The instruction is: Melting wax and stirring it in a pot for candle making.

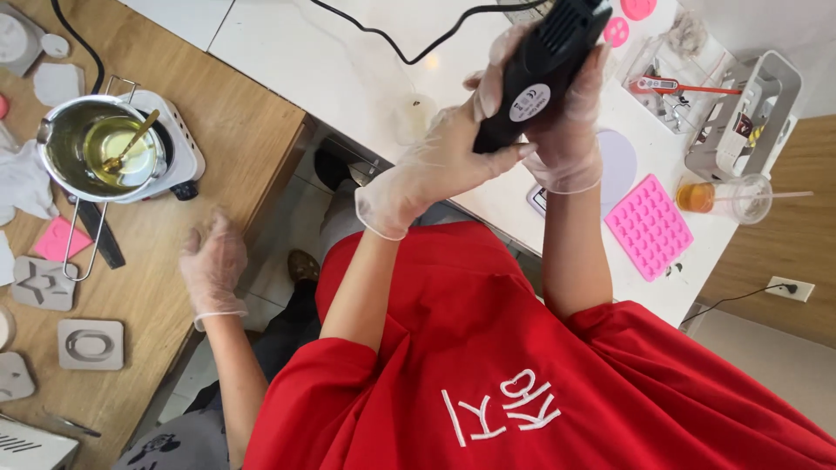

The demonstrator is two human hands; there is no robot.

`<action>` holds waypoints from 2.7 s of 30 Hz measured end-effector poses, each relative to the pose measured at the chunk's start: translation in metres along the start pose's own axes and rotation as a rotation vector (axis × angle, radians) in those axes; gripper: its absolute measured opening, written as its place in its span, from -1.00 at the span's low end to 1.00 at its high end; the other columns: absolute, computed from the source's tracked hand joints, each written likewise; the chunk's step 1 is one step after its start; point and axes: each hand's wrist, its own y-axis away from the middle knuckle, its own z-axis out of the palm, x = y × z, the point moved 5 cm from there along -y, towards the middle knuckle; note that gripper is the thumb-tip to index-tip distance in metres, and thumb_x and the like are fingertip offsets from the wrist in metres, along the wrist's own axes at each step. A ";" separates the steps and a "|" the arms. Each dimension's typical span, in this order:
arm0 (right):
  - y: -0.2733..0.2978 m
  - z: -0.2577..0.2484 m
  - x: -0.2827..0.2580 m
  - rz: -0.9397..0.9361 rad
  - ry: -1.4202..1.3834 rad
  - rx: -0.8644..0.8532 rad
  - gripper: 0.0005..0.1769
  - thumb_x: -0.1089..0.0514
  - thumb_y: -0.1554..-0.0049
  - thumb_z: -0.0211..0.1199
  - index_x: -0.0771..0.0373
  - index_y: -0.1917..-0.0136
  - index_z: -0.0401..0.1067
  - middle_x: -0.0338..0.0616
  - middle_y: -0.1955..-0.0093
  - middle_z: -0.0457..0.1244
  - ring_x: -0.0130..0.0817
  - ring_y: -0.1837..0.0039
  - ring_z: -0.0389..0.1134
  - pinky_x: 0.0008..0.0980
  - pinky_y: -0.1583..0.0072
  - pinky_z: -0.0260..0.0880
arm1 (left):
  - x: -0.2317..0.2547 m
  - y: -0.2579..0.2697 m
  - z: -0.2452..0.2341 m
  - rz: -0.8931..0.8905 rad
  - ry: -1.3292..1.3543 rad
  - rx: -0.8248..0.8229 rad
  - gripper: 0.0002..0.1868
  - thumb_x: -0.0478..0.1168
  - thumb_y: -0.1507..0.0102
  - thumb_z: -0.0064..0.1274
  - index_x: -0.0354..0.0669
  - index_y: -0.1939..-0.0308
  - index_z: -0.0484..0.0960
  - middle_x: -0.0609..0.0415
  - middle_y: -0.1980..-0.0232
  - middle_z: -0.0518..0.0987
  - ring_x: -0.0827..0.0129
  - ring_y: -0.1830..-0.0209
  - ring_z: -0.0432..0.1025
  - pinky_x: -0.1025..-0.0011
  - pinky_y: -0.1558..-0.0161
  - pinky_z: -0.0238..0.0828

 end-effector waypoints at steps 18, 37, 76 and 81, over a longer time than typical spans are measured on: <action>-0.002 0.019 -0.001 -0.238 0.375 0.173 -0.19 -0.54 -0.27 0.14 0.23 -0.32 0.23 -0.14 0.00 0.26 -0.40 -0.01 0.27 -0.33 -0.24 0.35 | -0.002 0.000 0.004 0.018 -0.737 0.440 -0.50 -0.16 -0.06 0.36 -0.19 0.03 0.48 0.07 0.19 0.61 0.24 0.11 0.52 0.13 -0.23 0.18; -0.008 0.011 0.015 -0.233 0.427 0.174 -0.26 -0.47 -0.35 0.11 0.21 -0.37 0.20 -0.12 -0.08 0.26 -0.45 -0.02 0.25 -0.49 -0.07 0.30 | -0.005 0.004 -0.008 -0.005 -0.720 0.522 -0.59 -0.21 -0.11 0.31 -0.13 0.04 0.49 0.17 0.30 0.66 0.31 0.17 0.57 0.15 -0.22 0.19; -0.026 -0.019 0.035 -0.041 1.060 0.128 -0.69 0.25 -0.10 0.55 0.34 -0.05 0.50 -0.21 0.12 0.41 -0.54 0.06 0.47 -0.46 -0.06 0.59 | -0.116 0.137 -0.046 -0.894 -0.380 0.278 -0.67 -0.02 -0.29 0.10 -0.14 -0.02 0.62 0.05 0.11 0.68 0.23 0.09 0.55 0.28 0.01 0.42; -0.031 -0.015 0.035 -0.077 1.155 0.124 -0.69 0.24 -0.10 0.57 0.34 -0.04 0.50 -0.19 0.13 0.41 -0.50 0.09 0.47 -0.46 -0.04 0.57 | -0.137 0.130 -0.046 -0.936 -0.464 0.280 -0.67 -0.02 -0.29 0.09 -0.14 0.00 0.62 0.04 0.08 0.68 0.18 0.06 0.54 0.23 0.00 0.40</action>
